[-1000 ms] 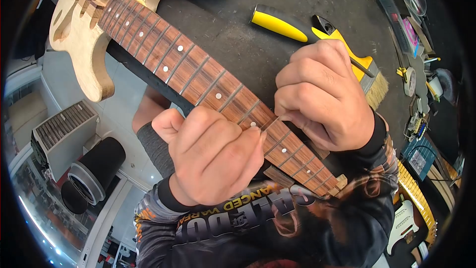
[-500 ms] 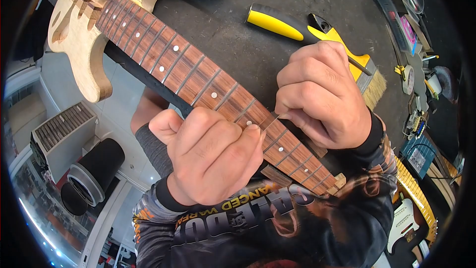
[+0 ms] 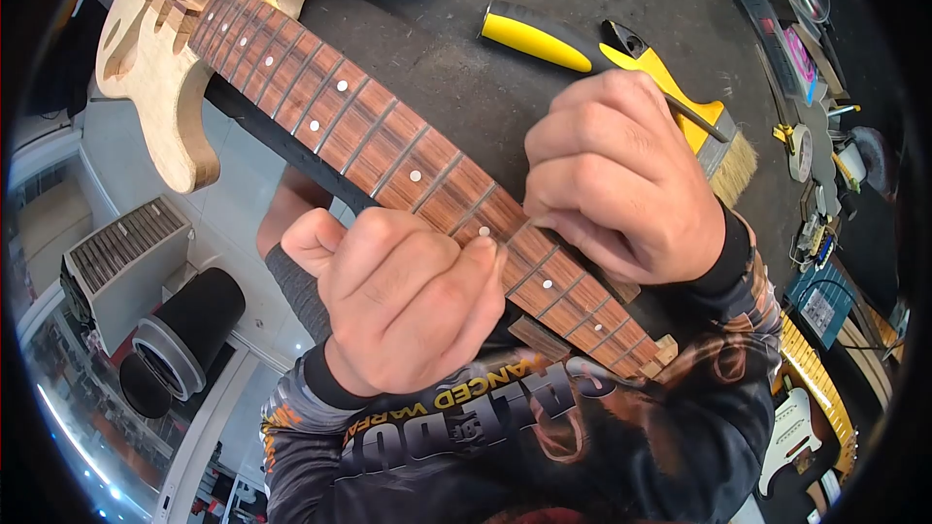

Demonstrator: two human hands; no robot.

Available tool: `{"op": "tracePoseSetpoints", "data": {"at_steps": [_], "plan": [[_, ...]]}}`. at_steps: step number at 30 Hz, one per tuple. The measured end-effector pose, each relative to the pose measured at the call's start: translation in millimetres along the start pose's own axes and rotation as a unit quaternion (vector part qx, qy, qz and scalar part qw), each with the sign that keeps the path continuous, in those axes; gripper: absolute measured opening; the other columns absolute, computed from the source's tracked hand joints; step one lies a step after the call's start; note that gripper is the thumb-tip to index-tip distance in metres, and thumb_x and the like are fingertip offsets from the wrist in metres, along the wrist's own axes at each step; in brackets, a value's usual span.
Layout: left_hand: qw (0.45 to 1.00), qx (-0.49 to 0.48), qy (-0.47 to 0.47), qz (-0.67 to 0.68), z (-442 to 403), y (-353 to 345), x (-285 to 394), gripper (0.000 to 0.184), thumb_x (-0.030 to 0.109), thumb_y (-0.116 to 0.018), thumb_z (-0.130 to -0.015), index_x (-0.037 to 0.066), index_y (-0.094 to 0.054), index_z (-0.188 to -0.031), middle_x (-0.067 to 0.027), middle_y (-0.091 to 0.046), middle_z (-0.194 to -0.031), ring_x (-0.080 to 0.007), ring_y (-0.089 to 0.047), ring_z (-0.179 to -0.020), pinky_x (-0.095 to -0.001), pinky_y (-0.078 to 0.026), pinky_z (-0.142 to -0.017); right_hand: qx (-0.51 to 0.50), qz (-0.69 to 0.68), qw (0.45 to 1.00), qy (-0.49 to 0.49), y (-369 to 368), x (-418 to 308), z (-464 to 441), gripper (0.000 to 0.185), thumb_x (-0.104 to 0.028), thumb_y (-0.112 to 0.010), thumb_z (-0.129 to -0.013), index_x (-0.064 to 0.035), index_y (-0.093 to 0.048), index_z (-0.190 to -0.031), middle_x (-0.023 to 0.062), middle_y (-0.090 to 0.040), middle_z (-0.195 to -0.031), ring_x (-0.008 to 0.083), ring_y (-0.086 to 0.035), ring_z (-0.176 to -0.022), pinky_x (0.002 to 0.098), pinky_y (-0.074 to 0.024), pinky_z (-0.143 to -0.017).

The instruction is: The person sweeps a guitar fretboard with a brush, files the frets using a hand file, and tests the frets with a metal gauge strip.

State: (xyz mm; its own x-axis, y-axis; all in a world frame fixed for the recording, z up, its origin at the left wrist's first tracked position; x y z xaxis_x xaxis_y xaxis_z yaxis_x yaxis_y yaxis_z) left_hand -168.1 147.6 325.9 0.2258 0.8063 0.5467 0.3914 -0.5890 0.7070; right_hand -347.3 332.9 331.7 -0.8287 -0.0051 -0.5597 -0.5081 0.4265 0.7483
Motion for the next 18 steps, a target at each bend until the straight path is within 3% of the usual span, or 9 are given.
{"op": "tracePoseSetpoints", "data": {"at_steps": [18], "plan": [[1.000, 0.013, -0.007, -0.013, 6.6, -1.0, -1.3, 0.032, 0.001, -0.094, -0.077, 0.011, -0.079, -0.104, 0.0014, -0.071, -0.086, -0.0222, -0.064, -0.083, -0.0441, -0.036, -0.092, 0.002, 0.060, 0.998, 0.024, -0.4, -6.3, -5.1, 0.031, -0.020, -0.090, -0.075, -0.0164, -0.076, -0.102, 0.0007, -0.072, -0.110, 0.0283, -0.070, -0.108, 0.0476, -0.0440, -0.103]]}}
Point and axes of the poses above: each hand's wrist, its own z-axis away from the middle knuckle, its own y-axis out of the back of the hand, x = y × z, the point moved 1 cm from there along -z, towards the middle knuckle
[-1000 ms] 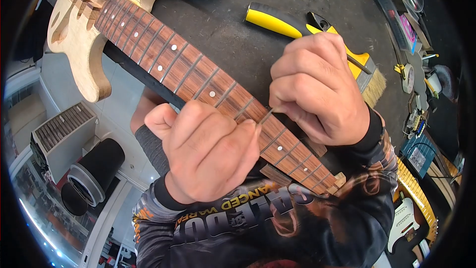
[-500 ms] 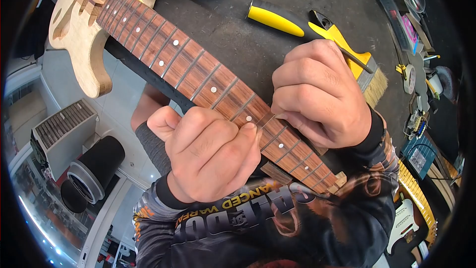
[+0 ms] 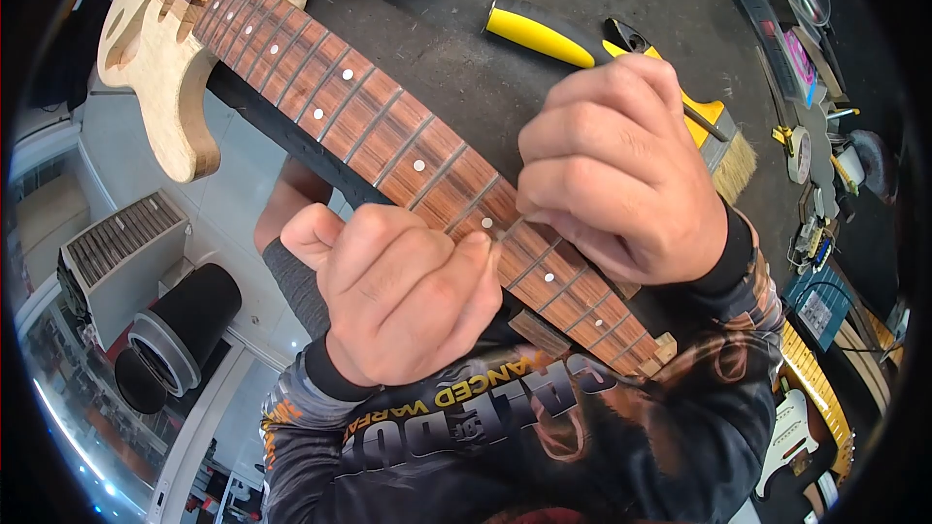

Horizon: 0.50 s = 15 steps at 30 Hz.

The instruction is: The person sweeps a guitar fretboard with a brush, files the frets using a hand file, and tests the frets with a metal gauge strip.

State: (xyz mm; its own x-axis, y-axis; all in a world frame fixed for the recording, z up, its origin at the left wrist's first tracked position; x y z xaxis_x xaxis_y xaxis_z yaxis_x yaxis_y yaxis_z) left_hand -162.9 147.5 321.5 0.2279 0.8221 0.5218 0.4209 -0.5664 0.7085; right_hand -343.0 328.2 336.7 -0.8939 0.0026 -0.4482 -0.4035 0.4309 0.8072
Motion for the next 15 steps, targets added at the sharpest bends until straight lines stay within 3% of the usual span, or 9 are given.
{"op": "tracePoseSetpoints", "data": {"at_steps": [15], "plan": [[1.000, 0.014, 0.002, -0.011, -0.8, -1.7, -3.8, 0.033, 0.000, -0.094, -0.077, 0.011, -0.079, -0.105, 0.0016, -0.070, -0.086, -0.0220, -0.064, -0.083, -0.0432, -0.036, -0.092, 0.016, 0.034, 0.999, -0.001, -4.8, 0.8, -0.3, 0.028, -0.018, -0.088, -0.076, -0.0173, -0.075, -0.101, 0.0001, -0.072, -0.109, 0.0270, -0.071, -0.108, 0.0484, -0.0410, -0.104]]}}
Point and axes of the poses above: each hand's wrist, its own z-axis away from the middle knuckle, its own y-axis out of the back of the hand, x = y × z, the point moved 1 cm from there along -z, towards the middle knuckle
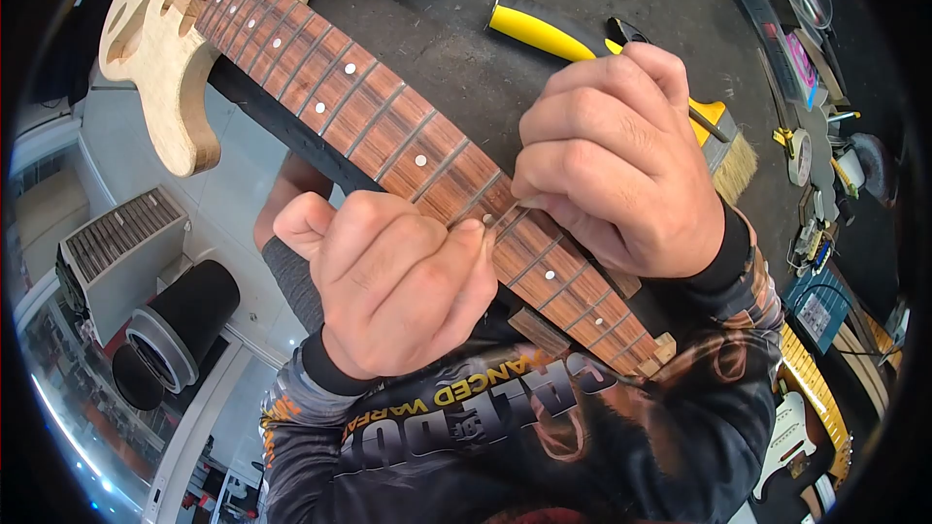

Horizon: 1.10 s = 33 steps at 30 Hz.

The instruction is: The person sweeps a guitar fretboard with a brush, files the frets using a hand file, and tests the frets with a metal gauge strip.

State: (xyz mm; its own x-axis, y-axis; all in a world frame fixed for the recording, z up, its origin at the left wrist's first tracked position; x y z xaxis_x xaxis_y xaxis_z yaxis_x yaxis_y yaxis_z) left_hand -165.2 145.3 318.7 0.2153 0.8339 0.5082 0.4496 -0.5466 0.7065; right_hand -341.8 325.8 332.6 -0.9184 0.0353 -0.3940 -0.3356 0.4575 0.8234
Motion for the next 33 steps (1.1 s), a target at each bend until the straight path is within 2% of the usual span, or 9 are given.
{"op": "tracePoseSetpoints", "data": {"at_steps": [2, 6, 8, 12, 15, 18, 22, 28, 33], "plan": [[1.000, -0.010, 0.003, 0.016, 3.4, 2.0, 4.7, 0.033, 0.000, -0.094, -0.077, 0.012, -0.079, -0.104, 0.0015, -0.070, -0.086, -0.0219, -0.063, -0.083, -0.0433, -0.036, -0.092, -0.007, -0.005, 1.000, -0.007, 3.8, -6.1, 2.8, 0.028, -0.019, -0.088, -0.076, -0.0174, -0.075, -0.101, 0.0001, -0.072, -0.109, 0.0271, -0.071, -0.108, 0.0482, -0.0408, -0.104], [0.998, 0.015, -0.015, 0.057, 6.9, -3.9, -1.0, 0.029, 0.010, -0.094, -0.074, 0.007, -0.083, -0.101, 0.0026, -0.069, -0.088, -0.0184, -0.063, -0.081, -0.0471, -0.030, -0.091, -0.019, 0.002, 1.000, -0.007, 6.6, -8.8, 5.1, 0.028, -0.020, -0.087, -0.076, -0.0173, -0.075, -0.101, -0.0001, -0.072, -0.109, 0.0268, -0.071, -0.109, 0.0475, -0.0400, -0.105], [0.998, 0.021, -0.013, 0.050, 4.1, -5.6, -5.2, 0.029, 0.009, -0.094, -0.073, 0.007, -0.083, -0.100, 0.0026, -0.069, -0.087, -0.0183, -0.063, -0.080, -0.0469, -0.030, -0.090, -0.014, 0.008, 1.000, -0.008, 5.7, -8.3, 1.0, 0.028, -0.020, -0.087, -0.076, -0.0174, -0.075, -0.100, -0.0003, -0.072, -0.109, 0.0266, -0.071, -0.110, 0.0471, -0.0397, -0.105], [1.000, 0.006, 0.012, 0.022, -3.4, -0.3, -5.0, 0.032, -0.001, -0.094, -0.075, 0.011, -0.078, -0.101, -0.0003, -0.071, -0.086, -0.0232, -0.064, -0.082, -0.0457, -0.036, -0.092, 0.017, 0.021, 1.000, -0.001, -3.0, 0.3, -1.9, 0.025, -0.020, -0.088, -0.078, -0.0181, -0.075, -0.099, -0.0006, -0.072, -0.108, 0.0260, -0.071, -0.110, 0.0467, -0.0399, -0.105], [1.000, -0.009, 0.006, 0.008, -3.7, 2.1, -3.6, 0.034, -0.001, -0.093, -0.074, 0.011, -0.079, -0.102, -0.0002, -0.070, -0.086, -0.0234, -0.064, -0.082, -0.0454, -0.036, -0.091, 0.017, 0.012, 1.000, -0.005, -2.1, 1.9, -1.5, 0.024, -0.020, -0.089, -0.080, -0.0186, -0.075, -0.099, -0.0007, -0.072, -0.107, 0.0259, -0.072, -0.110, 0.0468, -0.0401, -0.105], [0.999, 0.030, -0.018, 0.026, 0.1, -7.9, -3.2, 0.028, 0.007, -0.094, -0.072, 0.008, -0.081, -0.096, 0.0026, -0.067, -0.085, -0.0186, -0.062, -0.079, -0.0473, -0.029, -0.090, 0.013, 0.002, 1.000, -0.012, 0.5, -2.1, 2.8, 0.023, -0.020, -0.089, -0.080, -0.0187, -0.075, -0.099, -0.0009, -0.072, -0.107, 0.0259, -0.072, -0.110, 0.0472, -0.0404, -0.105], [0.999, -0.011, 0.006, 0.041, -0.2, -0.5, 4.0, 0.034, -0.001, -0.093, -0.073, 0.011, -0.080, -0.102, 0.0004, -0.069, -0.086, -0.0234, -0.064, -0.083, -0.0451, -0.036, -0.091, 0.003, 0.007, 1.000, -0.024, 5.7, -8.9, 5.9, 0.025, -0.020, -0.088, -0.078, -0.0186, -0.075, -0.098, -0.0012, -0.072, -0.106, 0.0259, -0.072, -0.111, 0.0475, -0.0405, -0.105], [1.000, 0.007, -0.002, 0.007, -2.9, -1.2, -5.5, 0.034, -0.001, -0.094, -0.073, 0.012, -0.079, -0.101, 0.0010, -0.068, -0.085, -0.0229, -0.063, -0.081, -0.0447, -0.035, -0.090, 0.036, 0.056, 0.998, 0.005, -2.6, -2.4, -2.5, 0.025, -0.019, -0.087, -0.076, -0.0190, -0.075, -0.098, -0.0013, -0.073, -0.106, 0.0266, -0.072, -0.112, 0.0478, -0.0404, -0.105], [1.000, 0.006, -0.002, 0.024, 2.8, -0.3, 0.6, 0.035, 0.000, -0.095, -0.073, 0.012, -0.078, -0.102, 0.0010, -0.068, -0.084, -0.0226, -0.062, -0.080, -0.0445, -0.035, -0.090, 0.014, 0.032, 0.999, 0.009, 3.0, -7.5, 2.1, 0.025, -0.021, -0.086, -0.075, -0.0186, -0.075, -0.098, -0.0016, -0.073, -0.106, 0.0266, -0.073, -0.113, 0.0481, -0.0406, -0.105]]}}
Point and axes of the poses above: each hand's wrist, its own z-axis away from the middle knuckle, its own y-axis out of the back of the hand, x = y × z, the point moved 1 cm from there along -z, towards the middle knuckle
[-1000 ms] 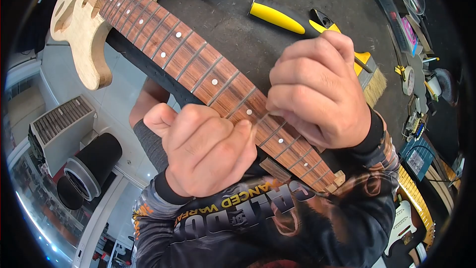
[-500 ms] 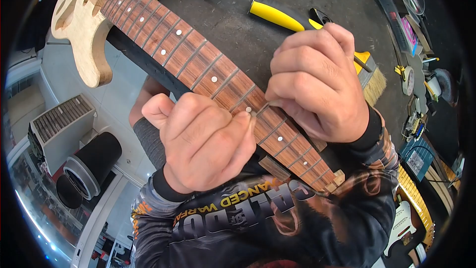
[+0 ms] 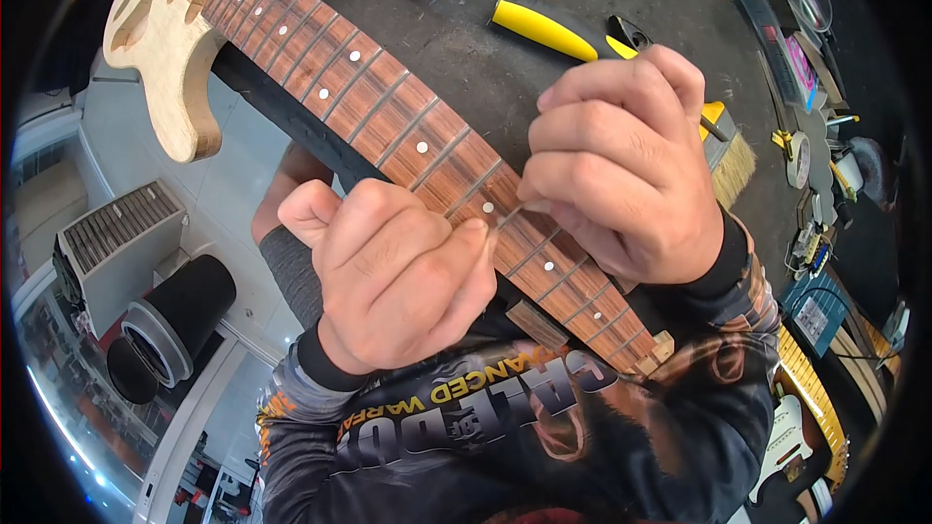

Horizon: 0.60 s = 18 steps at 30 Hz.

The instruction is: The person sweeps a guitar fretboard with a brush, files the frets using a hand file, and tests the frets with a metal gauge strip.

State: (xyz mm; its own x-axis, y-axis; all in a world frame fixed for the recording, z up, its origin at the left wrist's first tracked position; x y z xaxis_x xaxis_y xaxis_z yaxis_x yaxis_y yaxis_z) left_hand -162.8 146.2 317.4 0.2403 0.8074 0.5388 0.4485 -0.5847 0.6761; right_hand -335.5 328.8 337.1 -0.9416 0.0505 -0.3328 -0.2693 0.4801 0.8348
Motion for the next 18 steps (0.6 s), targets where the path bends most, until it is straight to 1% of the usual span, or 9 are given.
{"op": "tracePoseSetpoints", "data": {"at_steps": [2, 4, 6, 9, 12, 18], "plan": [[1.000, -0.005, 0.005, 0.014, 1.4, 0.2, 3.1, 0.036, -0.001, -0.095, -0.073, 0.012, -0.078, -0.102, 0.0010, -0.068, -0.084, -0.0226, -0.062, -0.080, -0.0444, -0.035, -0.090, -0.014, -0.004, 1.000, -0.003, 4.2, -2.8, 2.3, 0.026, -0.021, -0.086, -0.075, -0.0184, -0.075, -0.098, -0.0018, -0.073, -0.106, 0.0265, -0.073, -0.114, 0.0482, -0.0410, -0.105], [1.000, 0.006, 0.001, 0.023, 2.8, -1.1, 1.5, 0.033, 0.002, -0.095, -0.072, 0.010, -0.079, -0.100, 0.0015, -0.068, -0.085, -0.0216, -0.062, -0.080, -0.0455, -0.033, -0.090, -0.021, -0.003, 1.000, -0.002, 4.4, -3.2, 1.0, 0.026, -0.022, -0.086, -0.075, -0.0182, -0.075, -0.098, -0.0018, -0.073, -0.106, 0.0265, -0.074, -0.115, 0.0489, -0.0418, -0.105], [0.999, 0.034, -0.013, 0.030, 3.7, -7.3, -5.8, 0.029, 0.009, -0.094, -0.070, 0.007, -0.082, -0.097, 0.0023, -0.068, -0.086, -0.0195, -0.063, -0.080, -0.0477, -0.029, -0.090, -0.018, 0.001, 1.000, 0.004, 1.6, -1.5, -3.5, 0.026, -0.022, -0.086, -0.075, -0.0180, -0.075, -0.098, -0.0017, -0.073, -0.107, 0.0265, -0.074, -0.116, 0.0500, -0.0426, -0.106], [1.000, 0.022, -0.006, -0.007, 0.4, -3.4, -8.8, 0.029, 0.009, -0.094, -0.070, 0.008, -0.082, -0.096, 0.0027, -0.067, -0.085, -0.0190, -0.063, -0.079, -0.0469, -0.029, -0.089, -0.003, -0.001, 1.000, 0.013, -3.0, 2.7, -9.0, 0.025, -0.021, -0.086, -0.076, -0.0175, -0.075, -0.098, -0.0014, -0.073, -0.107, 0.0265, -0.074, -0.116, 0.0518, -0.0434, -0.109], [0.999, 0.035, -0.014, -0.017, 1.7, -3.2, -10.7, 0.029, 0.009, -0.094, -0.070, 0.008, -0.082, -0.097, 0.0028, -0.066, -0.082, -0.0187, -0.063, -0.077, -0.0464, -0.029, -0.089, 0.005, -0.004, 1.000, 0.024, -5.2, 4.8, -9.7, 0.025, -0.020, -0.086, -0.076, -0.0173, -0.075, -0.098, -0.0011, -0.073, -0.108, 0.0268, -0.074, -0.117, 0.0533, -0.0433, -0.112], [0.999, 0.035, -0.013, 0.012, 8.2, -3.3, 0.7, 0.029, 0.009, -0.094, -0.071, 0.008, -0.082, -0.098, 0.0024, -0.067, -0.084, -0.0187, -0.062, -0.077, -0.0476, -0.029, -0.089, -0.018, -0.014, 1.000, 0.015, 1.5, -3.1, -1.4, 0.025, -0.019, -0.087, -0.076, -0.0173, -0.076, -0.099, -0.0009, -0.073, -0.106, 0.0269, -0.075, -0.119, 0.0553, -0.0423, -0.117]]}}
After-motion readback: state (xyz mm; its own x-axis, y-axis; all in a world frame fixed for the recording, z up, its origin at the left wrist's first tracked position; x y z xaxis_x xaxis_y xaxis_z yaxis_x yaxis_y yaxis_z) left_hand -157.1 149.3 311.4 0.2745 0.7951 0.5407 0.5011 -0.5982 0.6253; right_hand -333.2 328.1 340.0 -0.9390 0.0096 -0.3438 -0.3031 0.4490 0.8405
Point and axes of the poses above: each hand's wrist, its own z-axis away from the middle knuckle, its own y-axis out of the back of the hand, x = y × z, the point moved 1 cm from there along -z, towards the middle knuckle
